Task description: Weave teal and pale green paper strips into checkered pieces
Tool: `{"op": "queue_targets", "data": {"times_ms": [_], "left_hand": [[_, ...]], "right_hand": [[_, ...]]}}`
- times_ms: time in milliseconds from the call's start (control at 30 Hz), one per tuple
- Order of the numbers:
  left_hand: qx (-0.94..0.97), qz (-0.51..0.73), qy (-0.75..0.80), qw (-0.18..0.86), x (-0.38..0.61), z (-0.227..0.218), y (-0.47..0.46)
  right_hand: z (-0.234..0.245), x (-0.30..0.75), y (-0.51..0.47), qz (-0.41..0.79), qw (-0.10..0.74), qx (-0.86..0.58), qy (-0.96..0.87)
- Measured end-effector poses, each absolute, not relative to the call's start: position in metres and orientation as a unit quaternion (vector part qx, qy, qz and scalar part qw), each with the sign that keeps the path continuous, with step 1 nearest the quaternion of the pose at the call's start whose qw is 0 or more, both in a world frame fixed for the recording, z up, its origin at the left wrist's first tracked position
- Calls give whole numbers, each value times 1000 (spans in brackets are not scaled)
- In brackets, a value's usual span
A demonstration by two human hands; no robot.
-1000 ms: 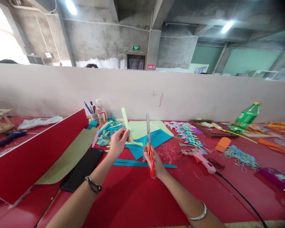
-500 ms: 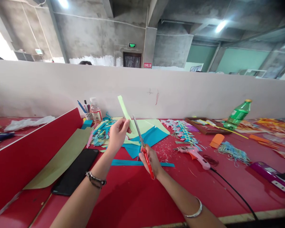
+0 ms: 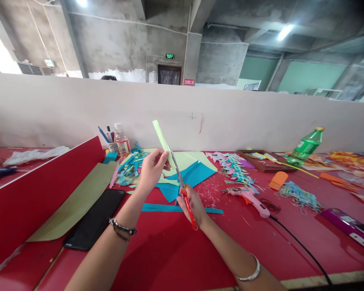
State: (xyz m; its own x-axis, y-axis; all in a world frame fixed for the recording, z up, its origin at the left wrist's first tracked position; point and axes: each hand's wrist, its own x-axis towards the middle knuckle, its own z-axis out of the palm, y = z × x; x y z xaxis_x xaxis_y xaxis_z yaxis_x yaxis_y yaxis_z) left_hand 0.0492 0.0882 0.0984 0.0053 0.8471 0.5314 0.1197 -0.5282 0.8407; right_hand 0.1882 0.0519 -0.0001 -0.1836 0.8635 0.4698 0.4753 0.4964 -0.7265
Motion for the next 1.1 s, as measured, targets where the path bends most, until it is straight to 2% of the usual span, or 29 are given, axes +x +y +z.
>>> {"op": "queue_targets", "data": {"times_ms": [233,533,1100], "left_hand": [[645,600,386,274,45,98,89],[667,578,413,224,43,102,88],[646,572,455,222,39,97,82]], "right_hand": [[0,188,52,197,439,-445,-755],[6,189,50,127,416,-509,-743],[8,189,50,106,393,-558,-724]]}}
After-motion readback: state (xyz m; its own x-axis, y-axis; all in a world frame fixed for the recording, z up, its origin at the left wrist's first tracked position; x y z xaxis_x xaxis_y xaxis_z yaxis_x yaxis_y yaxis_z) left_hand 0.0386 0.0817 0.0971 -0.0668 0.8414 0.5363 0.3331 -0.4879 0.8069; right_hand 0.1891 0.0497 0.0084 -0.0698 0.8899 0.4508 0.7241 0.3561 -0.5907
